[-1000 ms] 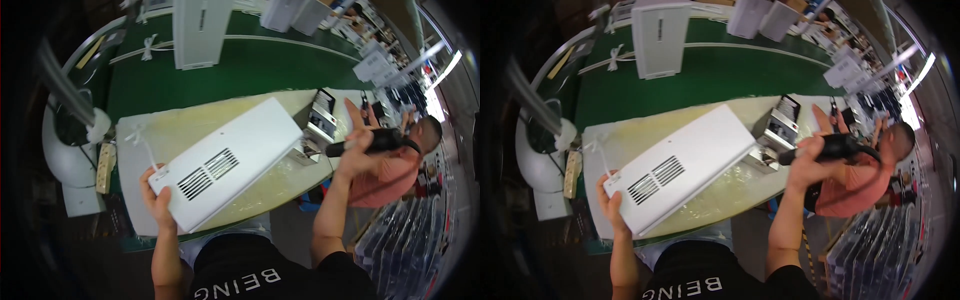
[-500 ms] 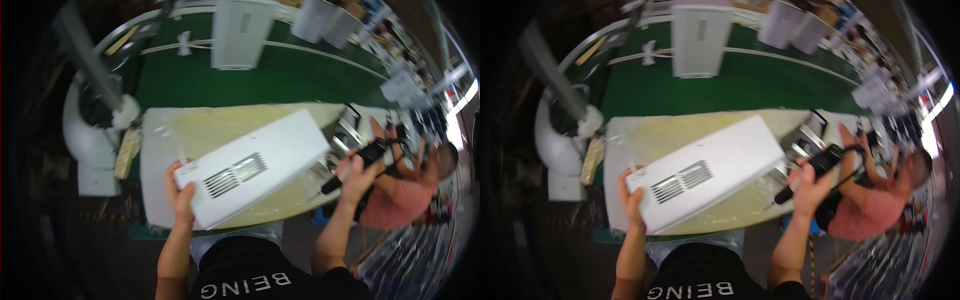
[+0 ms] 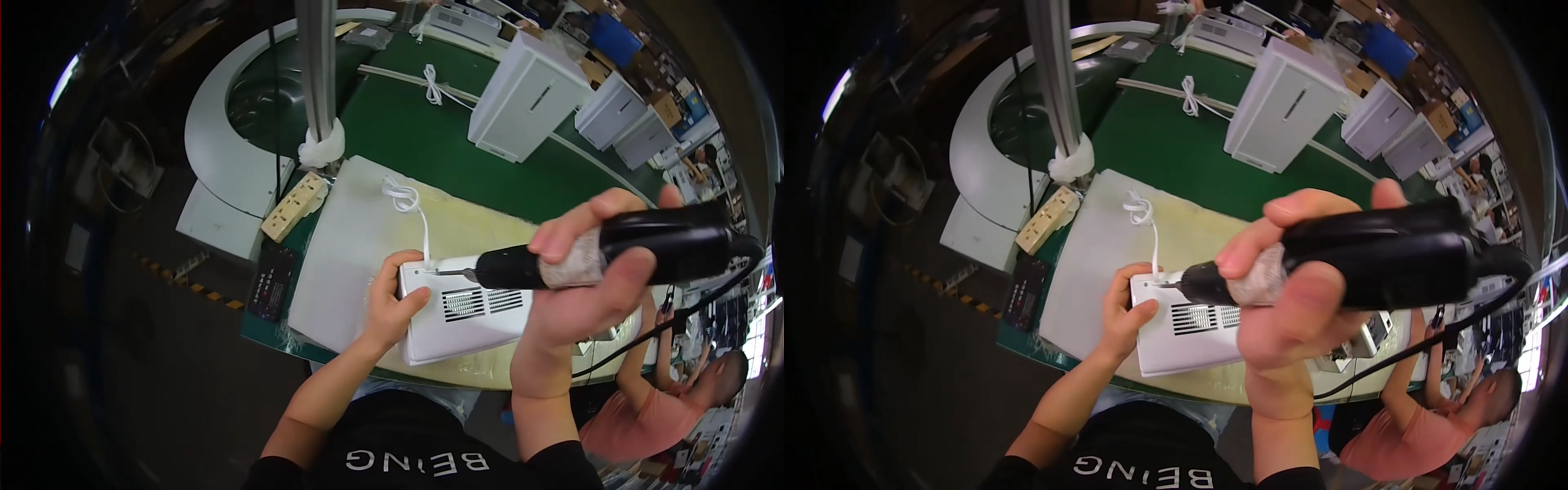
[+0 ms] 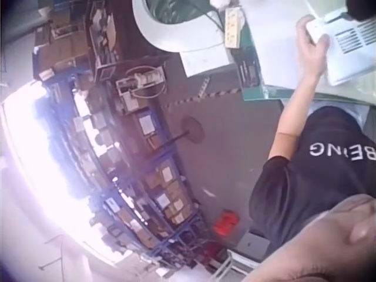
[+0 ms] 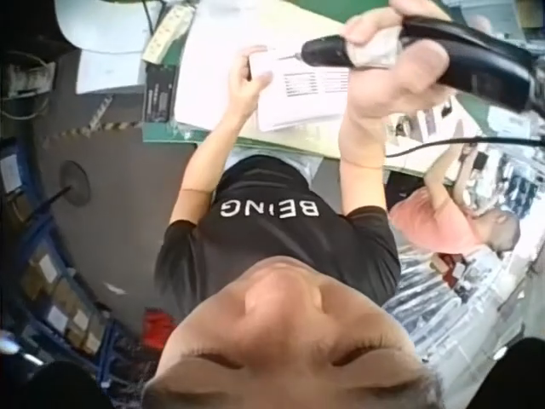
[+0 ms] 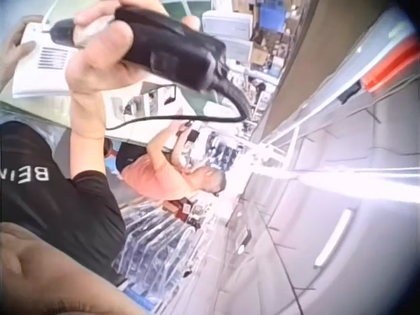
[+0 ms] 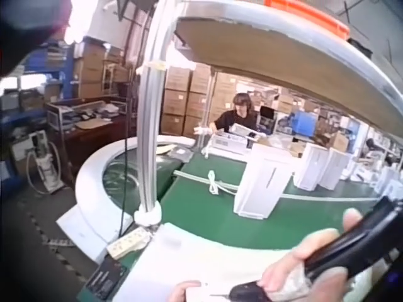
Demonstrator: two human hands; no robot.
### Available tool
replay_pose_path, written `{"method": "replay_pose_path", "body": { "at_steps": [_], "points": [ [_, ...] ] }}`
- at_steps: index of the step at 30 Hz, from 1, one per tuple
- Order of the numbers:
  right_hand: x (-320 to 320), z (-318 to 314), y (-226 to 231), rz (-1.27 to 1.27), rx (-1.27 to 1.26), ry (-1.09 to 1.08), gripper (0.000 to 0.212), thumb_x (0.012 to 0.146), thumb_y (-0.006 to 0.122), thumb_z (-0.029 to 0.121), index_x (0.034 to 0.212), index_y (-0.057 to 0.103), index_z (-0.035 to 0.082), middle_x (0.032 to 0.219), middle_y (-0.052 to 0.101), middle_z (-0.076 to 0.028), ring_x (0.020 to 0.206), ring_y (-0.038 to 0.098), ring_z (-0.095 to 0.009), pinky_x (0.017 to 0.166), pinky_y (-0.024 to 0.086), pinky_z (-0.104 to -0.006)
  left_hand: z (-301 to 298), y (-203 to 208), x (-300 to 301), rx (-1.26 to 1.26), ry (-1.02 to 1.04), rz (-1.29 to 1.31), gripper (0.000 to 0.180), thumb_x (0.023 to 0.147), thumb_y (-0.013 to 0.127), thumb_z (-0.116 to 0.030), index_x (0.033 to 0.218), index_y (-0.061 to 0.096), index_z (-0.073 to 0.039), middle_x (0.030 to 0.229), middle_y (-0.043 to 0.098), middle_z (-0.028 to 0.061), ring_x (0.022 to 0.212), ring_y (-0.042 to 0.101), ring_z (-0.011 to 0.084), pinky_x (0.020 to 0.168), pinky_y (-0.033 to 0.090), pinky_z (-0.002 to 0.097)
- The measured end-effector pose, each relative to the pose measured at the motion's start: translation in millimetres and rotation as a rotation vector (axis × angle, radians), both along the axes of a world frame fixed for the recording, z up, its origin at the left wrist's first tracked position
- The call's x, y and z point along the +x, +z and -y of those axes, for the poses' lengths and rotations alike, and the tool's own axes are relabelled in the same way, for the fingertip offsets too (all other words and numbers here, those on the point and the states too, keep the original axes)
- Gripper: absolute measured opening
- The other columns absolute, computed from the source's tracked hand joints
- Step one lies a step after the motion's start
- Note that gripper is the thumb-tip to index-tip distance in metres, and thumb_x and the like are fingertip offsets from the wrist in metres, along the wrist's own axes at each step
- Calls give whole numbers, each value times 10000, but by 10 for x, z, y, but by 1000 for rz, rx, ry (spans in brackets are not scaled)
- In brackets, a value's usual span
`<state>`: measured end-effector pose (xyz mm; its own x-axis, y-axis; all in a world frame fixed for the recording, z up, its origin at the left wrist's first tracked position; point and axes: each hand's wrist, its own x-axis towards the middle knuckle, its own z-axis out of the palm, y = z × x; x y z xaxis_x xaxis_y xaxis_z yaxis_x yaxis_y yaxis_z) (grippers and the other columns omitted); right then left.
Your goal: Assembling the plastic housing of an electronic device using an electric screwdriver on an assembly line.
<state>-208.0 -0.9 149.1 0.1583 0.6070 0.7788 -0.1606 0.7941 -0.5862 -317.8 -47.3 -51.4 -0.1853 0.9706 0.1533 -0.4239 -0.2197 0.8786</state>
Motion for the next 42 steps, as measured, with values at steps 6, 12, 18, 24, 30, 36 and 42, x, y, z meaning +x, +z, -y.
{"method": "replay_pose_path", "body": {
  "at_steps": [6,12,18,24,30,36,42],
  "points": [
    [-273,-15,-80,87,-59,57,691,927,534,388,1386,207,-12,955,542,-141,530,521,-135,486,484,-284,3,66,-6,32,3,30,440,763,612,-33,1177,464,-20,1091,545,84,995,517,145,892,410,290],
    [-390,-111,-211,151,-25,131,716,913,588,318,1392,185,-30,947,533,-132,544,535,-133,492,487,-269,2,133,-5,45,-7,61,442,772,603,-32,1188,452,-27,1037,539,66,958,515,138,868,414,280],
    [-460,-134,-241,189,-65,196,740,899,609,310,1401,180,-24,926,533,-129,549,541,-143,489,491,-270,5,82,-15,46,-8,34,441,782,602,-30,1194,445,-28,1036,529,58,950,507,126,854,407,266],
    [-495,-130,-272,180,-38,252,772,882,634,305,1415,176,-15,920,540,-131,551,548,-144,493,496,-273,2,115,-17,42,-31,81,448,777,605,-32,1197,448,-33,1051,523,57,957,504,125,856,406,267],
    [-465,-168,-285,194,-88,261,729,890,622,288,1405,208,-21,962,576,-162,571,569,-147,516,480,-253,-16,34,-26,20,-13,76,456,773,608,-43,1200,451,-30,1037,535,65,967,511,136,874,406,276],
    [-29,-17,-102,-52,24,340,677,915,584,346,1395,239,15,938,530,-145,523,522,-169,431,459,-271,26,75,-59,1,-14,-64,459,783,621,-61,1207,450,-20,1041,540,76,973,510,146,874,410,289],
    [1430,307,-229,-161,8,660,578,920,540,244,1405,269,83,935,555,-124,510,563,-245,469,505,-389,13,76,-191,-92,-53,-311,368,888,544,-210,1206,499,-32,1014,571,102,983,527,175,908,412,326]
  ]
}}
